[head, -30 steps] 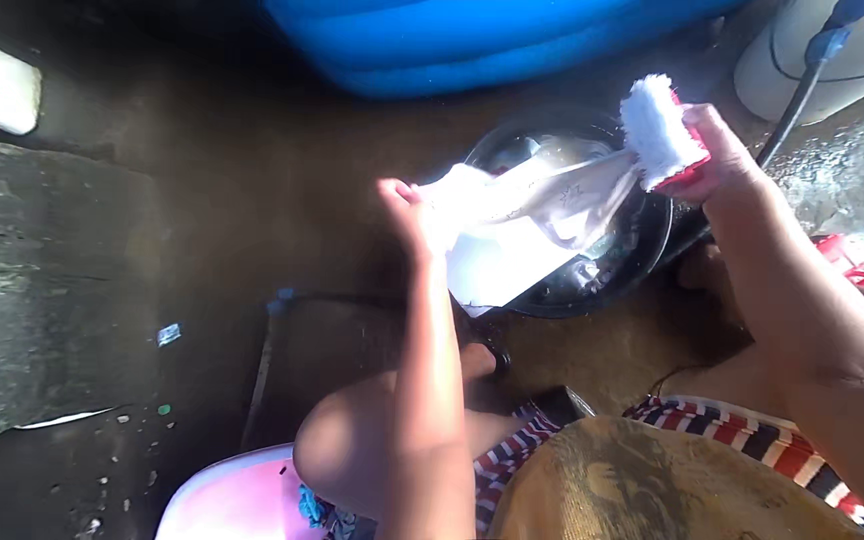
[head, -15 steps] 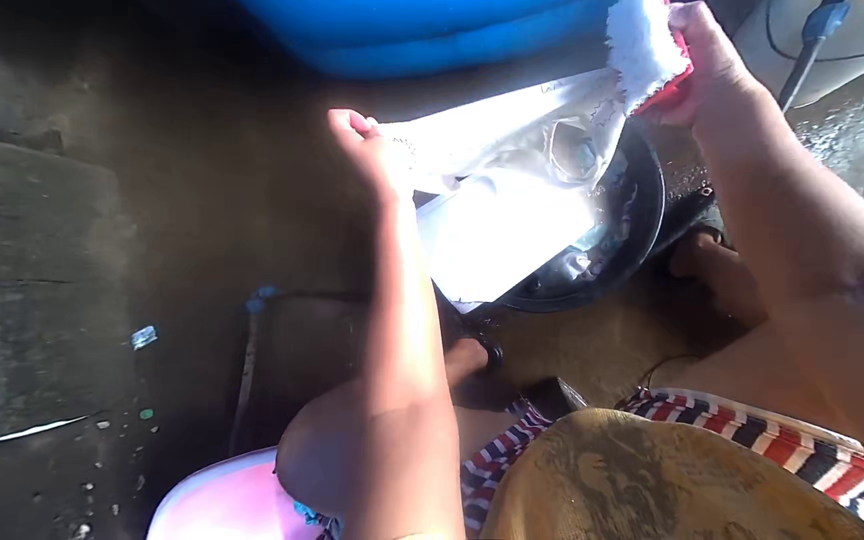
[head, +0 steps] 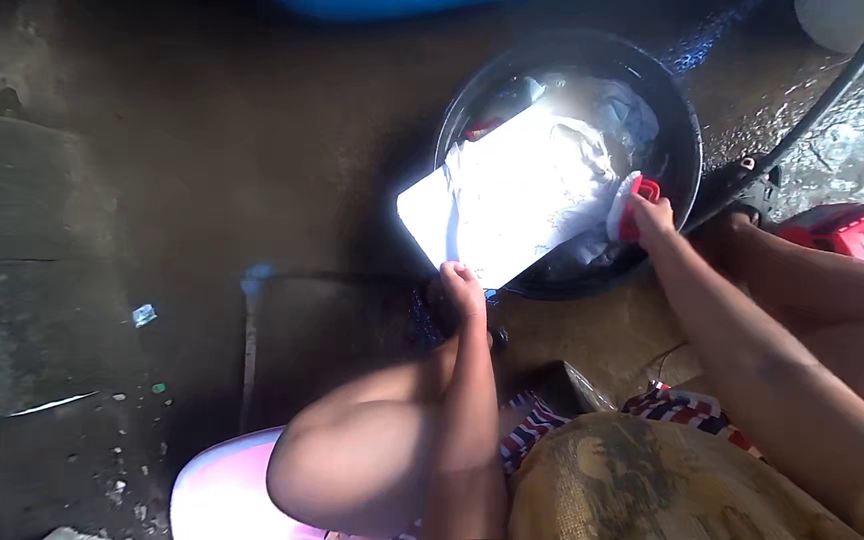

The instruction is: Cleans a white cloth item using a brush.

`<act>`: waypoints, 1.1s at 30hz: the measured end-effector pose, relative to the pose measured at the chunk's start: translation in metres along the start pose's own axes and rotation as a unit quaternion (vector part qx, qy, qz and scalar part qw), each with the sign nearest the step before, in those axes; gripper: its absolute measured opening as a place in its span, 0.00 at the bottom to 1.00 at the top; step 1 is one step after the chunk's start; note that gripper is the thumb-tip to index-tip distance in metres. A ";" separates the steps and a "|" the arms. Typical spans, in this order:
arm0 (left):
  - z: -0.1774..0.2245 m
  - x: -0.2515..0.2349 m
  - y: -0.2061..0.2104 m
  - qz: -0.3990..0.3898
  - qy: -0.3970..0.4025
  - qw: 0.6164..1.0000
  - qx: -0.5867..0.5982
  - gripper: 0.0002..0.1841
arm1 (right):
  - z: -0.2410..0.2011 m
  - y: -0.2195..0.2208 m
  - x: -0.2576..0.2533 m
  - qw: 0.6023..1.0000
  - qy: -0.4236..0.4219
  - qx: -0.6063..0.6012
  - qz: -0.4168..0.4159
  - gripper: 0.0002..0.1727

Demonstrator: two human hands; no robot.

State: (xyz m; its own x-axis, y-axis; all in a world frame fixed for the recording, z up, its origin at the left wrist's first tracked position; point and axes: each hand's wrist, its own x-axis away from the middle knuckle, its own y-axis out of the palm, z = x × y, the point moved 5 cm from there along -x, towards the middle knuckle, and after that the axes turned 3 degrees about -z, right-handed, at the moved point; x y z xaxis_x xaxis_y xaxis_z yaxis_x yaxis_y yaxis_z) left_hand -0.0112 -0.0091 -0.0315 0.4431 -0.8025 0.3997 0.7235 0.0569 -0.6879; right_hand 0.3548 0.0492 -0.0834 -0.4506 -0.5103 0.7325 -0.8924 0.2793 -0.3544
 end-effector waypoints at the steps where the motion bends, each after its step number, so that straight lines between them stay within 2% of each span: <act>1: 0.001 -0.004 0.000 -0.008 -0.020 1.000 0.021 0.14 | -0.008 0.015 0.015 0.998 -0.041 0.046 0.021 0.51; 3: 0.003 -0.010 -0.001 -0.036 -0.042 0.998 0.043 0.21 | -0.025 0.065 0.067 0.970 -0.131 0.204 -0.020 0.50; 5: 0.002 -0.012 -0.005 -0.056 -0.058 0.997 0.004 0.23 | -0.022 0.130 0.126 0.897 -0.247 0.345 -0.124 0.43; 6: 0.001 -0.010 -0.009 -0.058 -0.064 0.995 -0.040 0.21 | -0.014 0.158 0.151 0.856 -0.285 0.388 -0.188 0.45; 8: 0.003 -0.007 -0.016 -0.047 -0.076 0.988 -0.127 0.17 | -0.004 0.185 0.173 0.785 -0.327 0.444 -0.283 0.45; 9: 0.001 -0.005 -0.017 -0.043 -0.081 0.986 -0.142 0.17 | -0.005 0.182 0.166 0.775 -0.333 0.452 -0.291 0.45; 10: -0.001 -0.002 -0.018 -0.040 -0.083 0.985 -0.146 0.17 | -0.008 0.169 0.148 0.784 -0.324 0.453 -0.272 0.44; 13: -0.006 -0.001 -0.017 -0.021 -0.093 0.987 -0.130 0.18 | -0.033 0.100 0.061 0.852 -0.253 0.439 -0.132 0.41; 15: -0.007 -0.002 -0.017 -0.029 -0.106 0.985 -0.135 0.19 | -0.046 0.070 0.027 0.877 -0.186 0.439 -0.057 0.45; 17: -0.005 -0.005 -0.016 -0.048 -0.113 0.982 -0.143 0.18 | -0.055 0.072 0.038 0.886 -0.168 0.431 -0.038 0.46; 18: -0.007 -0.005 -0.016 -0.054 -0.114 0.982 -0.144 0.16 | -0.052 0.085 0.059 0.881 -0.189 0.430 -0.047 0.44; 21: -0.009 -0.008 -0.017 -0.068 -0.113 0.981 -0.140 0.12 | -0.006 0.150 0.153 0.822 -0.306 0.447 -0.176 0.39; 23: -0.010 -0.007 -0.018 -0.064 -0.117 0.981 -0.139 0.12 | 0.011 0.165 0.181 0.781 -0.304 0.470 -0.276 0.39; 24: -0.012 -0.007 -0.019 -0.061 -0.119 0.982 -0.134 0.13 | 0.008 0.157 0.169 0.789 -0.296 0.469 -0.264 0.38; 27: -0.019 -0.007 -0.019 -0.041 -0.126 0.984 -0.119 0.12 | -0.015 0.092 0.073 0.852 -0.230 0.452 -0.126 0.36; 29: -0.029 -0.011 -0.015 -0.038 -0.149 0.986 -0.062 0.12 | -0.031 0.052 0.031 0.886 -0.150 0.437 -0.043 0.43; 31: -0.031 -0.015 -0.014 -0.044 -0.176 0.983 -0.011 0.14 | -0.043 0.050 0.036 0.895 -0.119 0.429 -0.013 0.46; 33: -0.033 -0.014 -0.013 -0.042 -0.187 0.982 -0.006 0.14 | -0.031 0.087 0.084 0.881 -0.188 0.432 -0.045 0.40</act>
State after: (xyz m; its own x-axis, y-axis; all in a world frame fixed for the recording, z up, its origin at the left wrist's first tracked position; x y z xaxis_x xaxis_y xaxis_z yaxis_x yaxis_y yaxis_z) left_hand -0.0443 -0.0179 -0.0476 0.5464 -0.5305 0.6481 0.7606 -0.0096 -0.6491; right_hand 0.2401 0.0562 -0.0347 -0.2084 -0.7771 0.5938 -0.5371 -0.4164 -0.7336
